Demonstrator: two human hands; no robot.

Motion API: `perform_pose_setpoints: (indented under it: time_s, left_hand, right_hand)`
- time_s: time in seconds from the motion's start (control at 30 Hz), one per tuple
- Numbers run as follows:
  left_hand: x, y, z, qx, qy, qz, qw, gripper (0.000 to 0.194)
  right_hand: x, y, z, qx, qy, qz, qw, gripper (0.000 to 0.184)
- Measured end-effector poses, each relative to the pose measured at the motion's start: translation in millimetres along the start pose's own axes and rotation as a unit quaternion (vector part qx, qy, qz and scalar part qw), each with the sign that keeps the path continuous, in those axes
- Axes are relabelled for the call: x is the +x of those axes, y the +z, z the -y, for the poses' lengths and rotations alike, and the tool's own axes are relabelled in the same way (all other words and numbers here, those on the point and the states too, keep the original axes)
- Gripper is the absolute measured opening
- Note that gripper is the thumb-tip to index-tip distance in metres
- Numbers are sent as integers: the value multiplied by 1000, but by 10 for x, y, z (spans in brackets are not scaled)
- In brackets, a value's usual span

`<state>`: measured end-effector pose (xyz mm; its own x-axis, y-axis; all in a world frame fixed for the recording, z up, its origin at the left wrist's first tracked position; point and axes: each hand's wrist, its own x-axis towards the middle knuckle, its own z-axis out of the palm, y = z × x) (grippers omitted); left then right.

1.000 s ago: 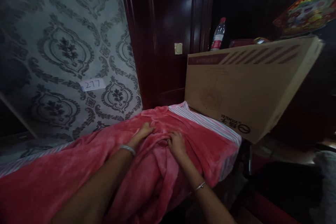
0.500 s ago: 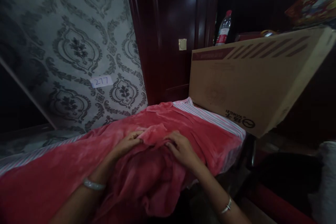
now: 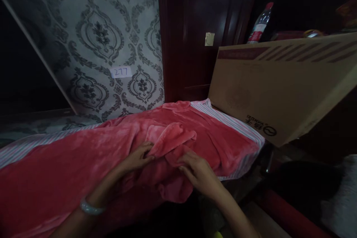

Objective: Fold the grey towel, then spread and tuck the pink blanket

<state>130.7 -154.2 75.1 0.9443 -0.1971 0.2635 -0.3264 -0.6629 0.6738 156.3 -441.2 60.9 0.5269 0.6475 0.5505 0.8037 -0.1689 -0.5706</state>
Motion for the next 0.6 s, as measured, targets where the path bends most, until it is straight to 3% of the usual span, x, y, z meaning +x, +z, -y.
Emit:
perform_pose_setpoints:
  time_s: [0.07, 0.13, 0.27, 0.43, 0.5, 0.6]
  left_hand:
    - [13, -89, -27, -43, -22, -6, 999, 27]
    - [90, -186, -76, -153, -65, -20, 986, 30]
    - [375, -324, -202, -389, -127, -51, 911, 37]
    - [665, -313, -313, -488, -159, -86, 854, 24]
    - [729, -241, -348, -489, -152, -107, 852, 21]
    - [797, -83, -435, -452, -104, -121, 877, 18]
  right_hand:
    - [-48, 30, 16, -4, 4, -10, 1000, 20]
    - [-84, 60, 42, -5, 3, -15, 1000, 19]
    - [-121, 109, 127, 1, 15, 7, 1000, 18]
    - [-155, 130, 227, 0, 18, 20, 1000, 17]
    - [-154, 146, 289, -19, 18, 15, 1000, 18]
    - [-107, 183, 419, -61, 6, 18, 998, 22]
